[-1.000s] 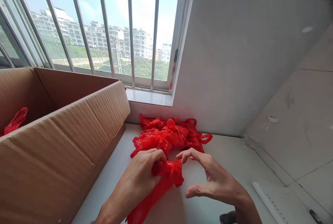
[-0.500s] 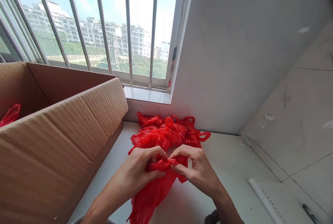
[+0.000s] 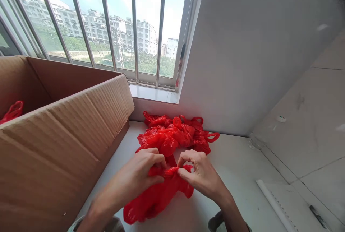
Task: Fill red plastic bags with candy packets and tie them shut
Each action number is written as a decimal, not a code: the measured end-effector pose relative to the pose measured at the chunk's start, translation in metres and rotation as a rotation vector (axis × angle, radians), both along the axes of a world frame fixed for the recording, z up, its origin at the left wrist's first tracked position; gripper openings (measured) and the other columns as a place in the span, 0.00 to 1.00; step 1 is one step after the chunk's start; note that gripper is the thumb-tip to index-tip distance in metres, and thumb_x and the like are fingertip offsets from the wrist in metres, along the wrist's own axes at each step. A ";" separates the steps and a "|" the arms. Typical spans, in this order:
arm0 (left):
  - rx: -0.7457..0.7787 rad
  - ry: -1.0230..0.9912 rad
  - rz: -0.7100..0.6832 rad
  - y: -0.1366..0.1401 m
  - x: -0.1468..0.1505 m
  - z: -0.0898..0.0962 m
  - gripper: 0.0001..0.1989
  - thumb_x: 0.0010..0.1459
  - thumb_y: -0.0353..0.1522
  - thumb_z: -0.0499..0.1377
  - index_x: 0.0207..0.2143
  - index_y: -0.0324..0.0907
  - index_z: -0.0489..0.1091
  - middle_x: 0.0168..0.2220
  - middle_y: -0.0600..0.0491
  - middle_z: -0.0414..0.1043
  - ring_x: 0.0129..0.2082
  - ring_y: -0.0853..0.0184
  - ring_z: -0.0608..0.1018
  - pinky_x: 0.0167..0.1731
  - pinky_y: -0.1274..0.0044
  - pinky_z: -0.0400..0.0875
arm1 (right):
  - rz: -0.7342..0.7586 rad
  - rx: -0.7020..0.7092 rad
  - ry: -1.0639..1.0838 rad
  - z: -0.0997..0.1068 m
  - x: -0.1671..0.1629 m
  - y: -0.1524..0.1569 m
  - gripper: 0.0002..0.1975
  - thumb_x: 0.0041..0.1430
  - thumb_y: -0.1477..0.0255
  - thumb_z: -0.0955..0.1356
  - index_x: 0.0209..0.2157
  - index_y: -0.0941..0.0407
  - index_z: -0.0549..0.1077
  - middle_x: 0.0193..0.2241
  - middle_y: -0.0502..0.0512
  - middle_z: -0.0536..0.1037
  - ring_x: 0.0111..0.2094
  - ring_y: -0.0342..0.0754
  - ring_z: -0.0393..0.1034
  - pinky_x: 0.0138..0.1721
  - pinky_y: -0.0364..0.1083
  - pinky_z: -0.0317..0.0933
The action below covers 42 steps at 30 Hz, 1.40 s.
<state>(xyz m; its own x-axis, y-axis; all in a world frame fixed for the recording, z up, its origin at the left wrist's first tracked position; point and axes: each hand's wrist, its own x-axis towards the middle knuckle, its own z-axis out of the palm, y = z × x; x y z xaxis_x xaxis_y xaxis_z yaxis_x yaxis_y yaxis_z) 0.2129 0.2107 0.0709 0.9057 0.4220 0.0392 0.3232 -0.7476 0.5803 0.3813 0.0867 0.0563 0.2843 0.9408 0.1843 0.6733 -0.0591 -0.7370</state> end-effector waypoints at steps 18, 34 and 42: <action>0.037 0.073 -0.112 -0.009 0.012 -0.016 0.07 0.55 0.21 0.55 0.30 0.41 0.64 0.35 0.57 0.68 0.37 0.66 0.67 0.36 0.75 0.57 | 0.116 -0.097 0.113 -0.011 0.003 0.000 0.05 0.55 0.76 0.69 0.27 0.54 0.74 0.28 0.46 0.78 0.32 0.43 0.69 0.34 0.41 0.58; 0.046 0.067 -0.091 0.011 -0.010 -0.006 0.09 0.56 0.21 0.56 0.31 0.43 0.62 0.35 0.59 0.65 0.37 0.68 0.66 0.36 0.78 0.57 | 0.110 -0.122 0.064 0.001 0.020 -0.010 0.07 0.59 0.70 0.69 0.27 0.55 0.72 0.28 0.45 0.75 0.31 0.42 0.64 0.31 0.41 0.54; 0.145 0.174 -0.108 -0.021 0.016 -0.002 0.07 0.57 0.22 0.60 0.32 0.41 0.64 0.37 0.55 0.66 0.40 0.63 0.67 0.37 0.74 0.57 | 0.137 -0.132 0.029 -0.011 0.007 0.000 0.02 0.55 0.72 0.71 0.30 0.53 0.78 0.29 0.48 0.76 0.34 0.45 0.67 0.34 0.43 0.55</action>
<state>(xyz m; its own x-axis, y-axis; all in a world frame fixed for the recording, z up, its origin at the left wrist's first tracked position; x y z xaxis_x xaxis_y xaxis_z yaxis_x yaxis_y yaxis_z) 0.2290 0.1896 0.0692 0.9435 0.3242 -0.0685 0.3231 -0.8543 0.4073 0.3886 0.0863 0.0457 0.1554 0.9866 0.0501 0.6606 -0.0661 -0.7478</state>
